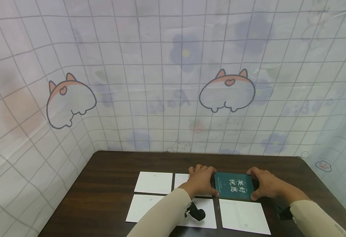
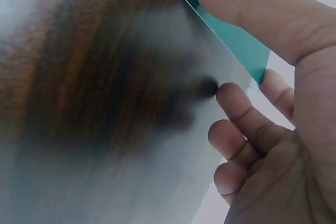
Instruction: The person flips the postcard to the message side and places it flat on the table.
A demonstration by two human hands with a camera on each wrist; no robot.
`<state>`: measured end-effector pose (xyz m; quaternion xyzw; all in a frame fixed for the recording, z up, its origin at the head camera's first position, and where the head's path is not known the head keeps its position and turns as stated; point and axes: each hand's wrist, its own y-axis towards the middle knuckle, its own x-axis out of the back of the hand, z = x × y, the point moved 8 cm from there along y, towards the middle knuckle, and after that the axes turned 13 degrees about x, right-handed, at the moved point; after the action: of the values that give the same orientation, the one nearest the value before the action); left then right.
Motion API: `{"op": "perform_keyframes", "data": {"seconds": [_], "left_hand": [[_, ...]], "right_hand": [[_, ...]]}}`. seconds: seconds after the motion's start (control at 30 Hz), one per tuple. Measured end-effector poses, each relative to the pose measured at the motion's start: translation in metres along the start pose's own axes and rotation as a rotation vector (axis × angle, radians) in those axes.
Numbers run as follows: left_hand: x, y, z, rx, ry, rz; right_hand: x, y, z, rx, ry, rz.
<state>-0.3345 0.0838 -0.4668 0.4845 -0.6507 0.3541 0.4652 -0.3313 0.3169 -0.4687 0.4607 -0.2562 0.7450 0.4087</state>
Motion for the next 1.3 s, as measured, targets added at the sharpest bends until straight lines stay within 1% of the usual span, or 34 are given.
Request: {"op": "perform_keyframes", "data": {"seconds": [0.1,0.23,0.3,0.4,0.47,0.53,0.7,0.8,1.0,1.2,1.3], "left_hand": [[0.000,-0.001,-0.001,-0.005,-0.028,-0.013],[0.000,-0.002,-0.001,-0.014,-0.080,-0.019],[0.000,-0.002,-0.001,-0.016,-0.108,-0.017],[0.001,-0.003,-0.001,-0.017,-0.150,-0.019],[0.002,-0.003,-0.001,-0.017,-0.184,-0.022],[0.004,-0.003,-0.001,-0.017,-0.216,-0.025],[0.005,-0.003,-0.001,-0.023,-0.280,-0.033],[0.006,-0.004,0.000,-0.027,-0.326,-0.035],[0.006,-0.006,0.001,-0.035,-0.429,-0.027],[0.009,-0.006,0.001,-0.031,-0.474,-0.027],[0.011,-0.006,0.002,-0.022,-0.499,-0.024]], "right_hand": [[0.000,-0.002,0.002,0.010,0.036,-0.017],[-0.002,-0.007,0.003,0.038,0.118,-0.038],[-0.004,-0.009,0.002,0.038,0.163,-0.043],[-0.005,-0.010,0.000,0.042,0.201,-0.051],[-0.004,-0.011,-0.001,0.044,0.199,-0.058],[-0.003,-0.011,0.001,0.070,0.185,-0.069],[0.001,-0.013,0.004,0.098,0.142,-0.100],[0.003,-0.014,0.006,0.091,0.138,-0.111],[0.006,-0.017,0.007,0.068,0.173,-0.131],[0.010,-0.017,0.002,0.054,0.157,-0.155],[0.009,-0.017,0.001,0.043,0.152,-0.151]]}}
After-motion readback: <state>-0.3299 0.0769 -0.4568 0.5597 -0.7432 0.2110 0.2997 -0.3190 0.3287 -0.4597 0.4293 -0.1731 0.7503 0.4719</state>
